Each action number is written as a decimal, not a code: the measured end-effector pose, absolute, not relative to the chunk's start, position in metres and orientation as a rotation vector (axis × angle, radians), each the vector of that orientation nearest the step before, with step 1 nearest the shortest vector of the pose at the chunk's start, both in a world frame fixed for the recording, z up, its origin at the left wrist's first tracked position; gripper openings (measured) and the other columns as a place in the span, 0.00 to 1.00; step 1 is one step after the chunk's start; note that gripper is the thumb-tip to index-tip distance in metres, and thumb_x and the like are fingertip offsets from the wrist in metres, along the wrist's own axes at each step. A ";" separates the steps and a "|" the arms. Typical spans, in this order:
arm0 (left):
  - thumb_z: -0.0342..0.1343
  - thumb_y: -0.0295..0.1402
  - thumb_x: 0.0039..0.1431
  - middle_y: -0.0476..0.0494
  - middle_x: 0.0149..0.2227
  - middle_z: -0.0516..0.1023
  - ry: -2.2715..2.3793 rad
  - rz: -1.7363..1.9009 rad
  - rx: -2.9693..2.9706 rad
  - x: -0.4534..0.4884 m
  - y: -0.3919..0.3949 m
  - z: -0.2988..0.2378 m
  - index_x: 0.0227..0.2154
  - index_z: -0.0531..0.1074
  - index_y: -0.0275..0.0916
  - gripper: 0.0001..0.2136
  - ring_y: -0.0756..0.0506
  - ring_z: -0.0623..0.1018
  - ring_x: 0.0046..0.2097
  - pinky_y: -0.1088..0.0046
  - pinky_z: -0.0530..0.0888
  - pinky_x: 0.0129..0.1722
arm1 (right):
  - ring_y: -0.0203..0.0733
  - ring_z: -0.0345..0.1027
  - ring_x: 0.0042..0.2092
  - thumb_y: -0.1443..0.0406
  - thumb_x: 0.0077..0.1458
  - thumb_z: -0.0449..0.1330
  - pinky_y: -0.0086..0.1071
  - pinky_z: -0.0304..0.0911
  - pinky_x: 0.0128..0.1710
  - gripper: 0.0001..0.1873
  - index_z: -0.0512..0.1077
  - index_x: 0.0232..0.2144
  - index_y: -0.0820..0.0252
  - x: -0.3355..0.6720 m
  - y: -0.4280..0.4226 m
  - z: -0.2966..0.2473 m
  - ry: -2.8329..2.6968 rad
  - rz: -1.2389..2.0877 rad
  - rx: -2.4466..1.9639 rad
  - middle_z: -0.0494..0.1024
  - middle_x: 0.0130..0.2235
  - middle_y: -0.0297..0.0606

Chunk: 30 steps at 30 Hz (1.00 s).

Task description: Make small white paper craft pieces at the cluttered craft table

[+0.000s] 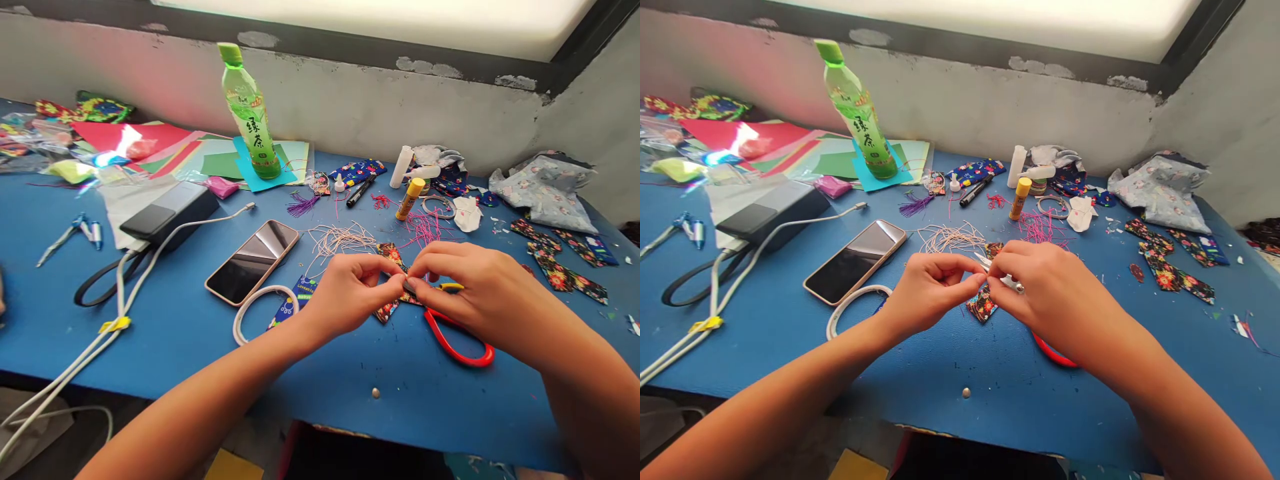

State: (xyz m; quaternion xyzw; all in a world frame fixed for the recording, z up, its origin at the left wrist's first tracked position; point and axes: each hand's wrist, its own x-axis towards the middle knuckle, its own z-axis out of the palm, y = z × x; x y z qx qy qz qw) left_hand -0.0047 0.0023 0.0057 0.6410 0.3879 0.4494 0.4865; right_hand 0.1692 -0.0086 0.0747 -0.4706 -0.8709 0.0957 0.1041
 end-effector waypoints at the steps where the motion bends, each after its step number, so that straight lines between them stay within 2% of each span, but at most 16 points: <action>1: 0.58 0.29 0.51 0.58 0.14 0.52 0.946 1.094 1.560 -0.004 0.002 0.005 0.25 0.78 0.34 0.05 0.56 0.52 0.19 0.78 0.49 0.17 | 0.38 0.66 0.33 0.62 0.61 0.54 0.33 0.58 0.34 0.11 0.73 0.30 0.57 0.169 -0.009 0.074 -2.571 0.296 -1.397 0.75 0.34 0.34; 10: 0.57 0.30 0.51 0.58 0.15 0.52 1.021 1.179 1.521 -0.004 0.007 0.004 0.24 0.76 0.34 0.06 0.56 0.52 0.19 0.78 0.49 0.18 | 0.36 0.64 0.30 0.61 0.58 0.55 0.31 0.56 0.31 0.09 0.72 0.28 0.55 0.173 -0.008 0.080 -2.479 0.414 -1.395 0.73 0.30 0.31; 13: 0.58 0.34 0.52 0.54 0.16 0.61 0.965 1.160 1.466 -0.004 0.008 0.003 0.27 0.77 0.34 0.08 0.54 0.59 0.20 0.78 0.55 0.18 | 0.36 0.64 0.31 0.61 0.57 0.56 0.30 0.57 0.32 0.08 0.72 0.28 0.54 0.177 -0.006 0.084 -2.433 0.414 -1.412 0.73 0.30 0.30; 16: 0.57 0.35 0.54 0.46 0.24 0.75 0.907 1.149 1.420 -0.003 0.008 0.003 0.30 0.77 0.33 0.10 0.50 0.70 0.27 0.76 0.65 0.23 | 0.36 0.64 0.31 0.59 0.57 0.56 0.30 0.56 0.32 0.09 0.73 0.28 0.53 0.181 -0.005 0.086 -2.427 0.429 -1.455 0.74 0.29 0.29; 19: 0.55 0.33 0.55 0.43 0.30 0.79 0.864 1.162 1.395 -0.004 0.008 0.005 0.29 0.77 0.34 0.08 0.49 0.75 0.32 0.76 0.70 0.30 | 0.35 0.64 0.31 0.57 0.57 0.56 0.30 0.56 0.32 0.11 0.73 0.27 0.52 0.182 -0.004 0.085 -2.421 0.438 -1.468 0.74 0.29 0.28; 22: 0.53 0.33 0.56 0.48 0.25 0.75 0.868 1.142 1.378 -0.005 0.007 0.007 0.27 0.76 0.35 0.09 0.52 0.70 0.27 0.78 0.65 0.24 | 0.35 0.64 0.31 0.57 0.56 0.56 0.30 0.56 0.32 0.10 0.72 0.27 0.53 0.183 -0.003 0.084 -2.421 0.433 -1.470 0.74 0.29 0.28; 25: 0.58 0.38 0.54 0.55 0.17 0.62 0.916 1.116 1.388 -0.006 0.007 0.006 0.26 0.73 0.35 0.10 0.55 0.59 0.21 0.78 0.54 0.19 | 0.35 0.63 0.30 0.58 0.56 0.56 0.30 0.56 0.31 0.10 0.72 0.27 0.53 0.183 -0.002 0.084 -2.419 0.419 -1.495 0.74 0.29 0.28; 27: 0.61 0.39 0.52 0.59 0.16 0.55 0.948 1.120 1.402 -0.006 0.007 0.005 0.25 0.71 0.36 0.11 0.55 0.54 0.20 0.77 0.50 0.19 | 0.35 0.63 0.30 0.58 0.56 0.56 0.31 0.56 0.31 0.10 0.72 0.27 0.53 0.183 -0.002 0.084 -2.420 0.408 -1.504 0.74 0.29 0.28; 30: 0.61 0.39 0.53 0.59 0.16 0.54 0.960 1.131 1.394 -0.005 0.009 0.003 0.25 0.69 0.36 0.12 0.55 0.53 0.20 0.77 0.49 0.19 | 0.35 0.64 0.31 0.58 0.56 0.55 0.31 0.56 0.31 0.10 0.72 0.27 0.53 0.184 -0.001 0.084 -2.427 0.377 -1.501 0.74 0.30 0.29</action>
